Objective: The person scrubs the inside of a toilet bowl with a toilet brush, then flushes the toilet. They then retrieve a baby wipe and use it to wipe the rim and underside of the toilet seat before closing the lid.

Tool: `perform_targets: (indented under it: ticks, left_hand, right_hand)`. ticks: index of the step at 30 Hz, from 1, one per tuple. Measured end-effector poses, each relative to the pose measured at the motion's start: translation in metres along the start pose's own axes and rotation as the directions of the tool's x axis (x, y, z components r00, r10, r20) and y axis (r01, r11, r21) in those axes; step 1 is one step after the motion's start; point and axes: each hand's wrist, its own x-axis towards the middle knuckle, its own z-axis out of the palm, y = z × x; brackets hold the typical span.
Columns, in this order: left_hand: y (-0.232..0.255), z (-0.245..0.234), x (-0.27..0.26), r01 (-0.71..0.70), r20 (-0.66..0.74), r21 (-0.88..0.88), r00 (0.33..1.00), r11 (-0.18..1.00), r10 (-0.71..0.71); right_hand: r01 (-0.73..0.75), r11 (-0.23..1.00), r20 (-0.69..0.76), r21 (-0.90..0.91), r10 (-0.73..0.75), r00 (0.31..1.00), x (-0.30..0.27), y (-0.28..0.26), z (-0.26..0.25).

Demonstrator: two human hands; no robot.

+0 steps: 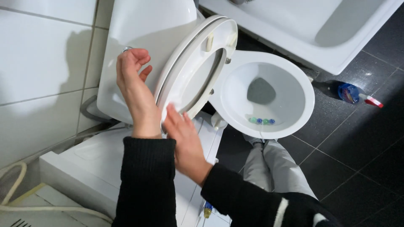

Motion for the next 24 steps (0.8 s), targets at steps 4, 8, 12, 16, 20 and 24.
perform_targets:
  ticks: [4, 8, 12, 16, 20, 24]
  left_hand:
    - [0.009, 0.008, -0.003, -0.098, -0.027, 0.223, 0.994, 0.970, 0.106]
    - [0.010, 0.009, -0.004, -0.140, 0.036, 0.315, 0.990, 0.939, 0.135]
    - [0.016, 0.014, -0.007, -0.224, 0.093, 0.304, 0.974, 0.926, 0.205]
    - [0.013, 0.012, -0.003, -0.404, 0.189, 0.392, 0.914, 0.826, 0.358]
    - [0.008, 0.009, -0.001, -0.533, 0.290, 0.417, 0.845, 0.736, 0.448]
    - [0.012, 0.014, -0.004, -0.516, 0.303, 0.436, 0.856, 0.738, 0.419]
  right_hand:
    - [-0.013, 0.995, 0.089, -0.097, 0.022, 0.996, -0.001, 0.015, 0.014]
    - [-0.027, 0.983, 0.002, -0.180, 0.028, 1.000, 0.056, 0.020, -0.019]
    - [-0.123, 0.984, -0.096, -0.131, 0.111, 0.989, 0.089, 0.028, -0.039]
    - [-0.063, 0.976, -0.029, -0.207, 0.058, 0.998, 0.058, 0.003, -0.031]
    - [0.051, 0.949, -0.015, -0.311, -0.059, 0.998, 0.036, 0.021, -0.024]
    - [0.021, 0.959, -0.093, -0.284, -0.049, 0.994, 0.048, 0.022, -0.031]
